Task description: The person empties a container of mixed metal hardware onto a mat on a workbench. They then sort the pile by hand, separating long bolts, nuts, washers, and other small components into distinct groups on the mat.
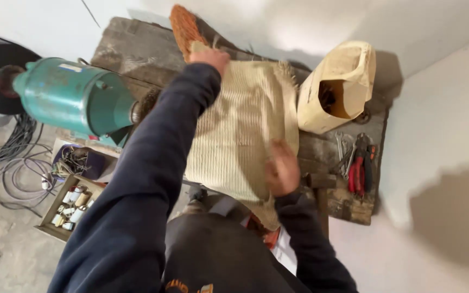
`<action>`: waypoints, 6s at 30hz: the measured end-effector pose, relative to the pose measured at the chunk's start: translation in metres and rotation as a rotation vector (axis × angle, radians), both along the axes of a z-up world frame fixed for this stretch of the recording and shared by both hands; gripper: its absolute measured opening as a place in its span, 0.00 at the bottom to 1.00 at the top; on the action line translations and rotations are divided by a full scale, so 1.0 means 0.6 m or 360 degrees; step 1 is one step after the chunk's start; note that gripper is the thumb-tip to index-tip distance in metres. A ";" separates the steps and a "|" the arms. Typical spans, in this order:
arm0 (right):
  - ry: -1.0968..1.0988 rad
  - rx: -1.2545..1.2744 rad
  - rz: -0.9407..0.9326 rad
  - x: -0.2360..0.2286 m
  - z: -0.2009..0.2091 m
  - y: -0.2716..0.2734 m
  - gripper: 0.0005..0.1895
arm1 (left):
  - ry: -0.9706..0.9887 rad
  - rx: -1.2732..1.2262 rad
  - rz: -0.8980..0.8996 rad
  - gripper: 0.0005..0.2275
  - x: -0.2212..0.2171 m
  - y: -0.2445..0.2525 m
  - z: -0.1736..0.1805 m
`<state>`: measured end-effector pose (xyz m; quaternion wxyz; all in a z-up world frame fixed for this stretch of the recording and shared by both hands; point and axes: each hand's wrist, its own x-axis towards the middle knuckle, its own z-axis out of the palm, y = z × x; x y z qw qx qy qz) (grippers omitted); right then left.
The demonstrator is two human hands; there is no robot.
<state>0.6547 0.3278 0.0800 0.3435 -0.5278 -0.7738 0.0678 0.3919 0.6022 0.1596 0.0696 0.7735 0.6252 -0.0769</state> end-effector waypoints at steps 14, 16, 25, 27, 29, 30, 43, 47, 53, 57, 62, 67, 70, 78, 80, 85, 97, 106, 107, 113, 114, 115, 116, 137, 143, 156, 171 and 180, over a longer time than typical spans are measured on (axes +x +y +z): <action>-0.0565 -0.0654 -0.0407 -0.029 -0.097 -0.006 0.44 | -0.0438 -0.0283 0.1259 0.54 -0.045 0.252 -0.215; -0.0530 -0.0668 -0.0337 -0.006 -0.090 -0.006 0.47 | -0.0568 -0.0243 0.1422 0.55 -0.074 0.288 -0.274; -0.0627 -0.0763 -0.0370 -0.003 -0.107 -0.001 0.48 | -0.0319 0.0523 0.1205 0.24 -0.291 0.381 -0.381; -0.0712 -0.0770 -0.0421 -0.012 -0.102 0.002 0.47 | 0.0018 0.1229 0.0816 0.18 -0.312 0.392 -0.450; -0.0773 -0.0819 -0.0405 -0.011 -0.080 0.036 0.43 | -0.0096 0.1048 0.0816 0.15 -0.207 0.335 -0.401; -0.0827 -0.0891 -0.0409 -0.016 -0.067 0.046 0.39 | -0.0212 0.0851 0.0791 0.14 -0.156 0.303 -0.377; -0.0721 -0.0828 -0.0387 -0.045 -0.138 0.341 0.36 | -0.0628 -0.0206 0.0622 0.35 0.055 -0.225 -0.239; -0.0684 -0.0880 -0.0516 -0.048 -0.168 0.350 0.43 | -0.0645 0.0114 0.0216 0.38 0.027 -0.169 -0.267; -0.0503 -0.0861 -0.0923 -0.075 -0.171 0.441 0.45 | -0.0750 0.0063 0.0102 0.36 0.030 0.001 -0.293; -0.0494 -0.0812 -0.0996 -0.078 -0.161 0.435 0.44 | -0.0213 0.0540 0.0134 0.35 0.036 0.008 -0.339; -0.0629 -0.0700 -0.0665 -0.043 -0.125 0.263 0.41 | -0.0503 -0.0058 -0.0174 0.36 0.005 -0.209 -0.215; -0.0621 -0.0862 -0.0661 -0.001 -0.135 0.152 0.43 | -0.0576 0.0033 -0.0318 0.40 -0.104 -0.300 -0.280; -0.0750 -0.0757 -0.0635 -0.011 -0.146 0.140 0.46 | -0.0485 -0.0023 -0.0313 0.39 -0.132 -0.309 -0.262; -0.0723 -0.0755 -0.0410 -0.024 -0.146 0.134 0.44 | -0.0181 0.0068 -0.0387 0.36 -0.132 -0.336 -0.291; -0.0783 -0.0913 -0.0475 -0.043 -0.119 0.161 0.45 | -0.0272 -0.0123 -0.0566 0.37 -0.075 -0.350 -0.266; -0.0652 -0.0672 -0.0636 -0.045 -0.134 0.275 0.47 | -0.0732 -0.0120 -0.0986 0.38 -0.020 -0.382 -0.264; -0.0374 -0.0746 -0.1372 -0.028 -0.161 0.420 0.47 | -0.0774 -0.0170 -0.1020 0.39 -0.042 -0.375 -0.279; 0.0467 -0.0730 -0.0632 -0.006 0.021 0.148 0.24 | -0.0644 -0.0504 -0.1129 0.42 0.006 -0.355 -0.216; 0.0638 -0.0670 -0.0664 0.017 0.057 0.119 0.20 | -0.0658 -0.0511 -0.1211 0.42 0.024 -0.354 -0.215; 0.1179 -0.0329 -0.0690 0.327 0.103 0.129 0.16 | -0.0947 -0.0402 -0.1477 0.39 0.146 -0.363 -0.247; 0.1274 -0.0242 -0.0590 0.385 0.094 0.160 0.18 | -0.0983 -0.0373 -0.1515 0.37 0.163 -0.370 -0.249; 0.1276 -0.0276 -0.0551 0.417 0.082 0.189 0.18 | -0.0984 -0.0374 -0.1464 0.37 0.166 -0.372 -0.260; 0.1397 -0.0324 -0.0352 0.446 0.070 0.230 0.23 | -0.1021 -0.0332 -0.1430 0.35 0.170 -0.378 -0.271; 0.1613 0.0419 0.0203 0.398 -0.052 0.350 0.32 | -0.1558 0.0425 -0.0526 0.15 0.372 -0.249 0.049; 0.1455 0.0975 0.0100 0.370 -0.046 0.362 0.28 | -0.0937 0.0053 -0.1203 0.16 0.307 -0.438 -0.213; 0.0693 0.1554 -0.0138 0.357 -0.050 0.374 0.32 | 0.0497 -0.0448 -0.1791 0.10 0.345 -0.469 -0.335; 0.0386 0.1557 -0.0235 0.382 -0.021 0.340 0.34 | -0.0722 0.0214 -0.1544 0.21 0.146 -0.499 -0.256; 0.1558 0.0299 -0.0440 0.309 0.072 0.088 0.14 | -0.0235 0.0236 -0.0506 0.32 -0.079 -0.508 -0.297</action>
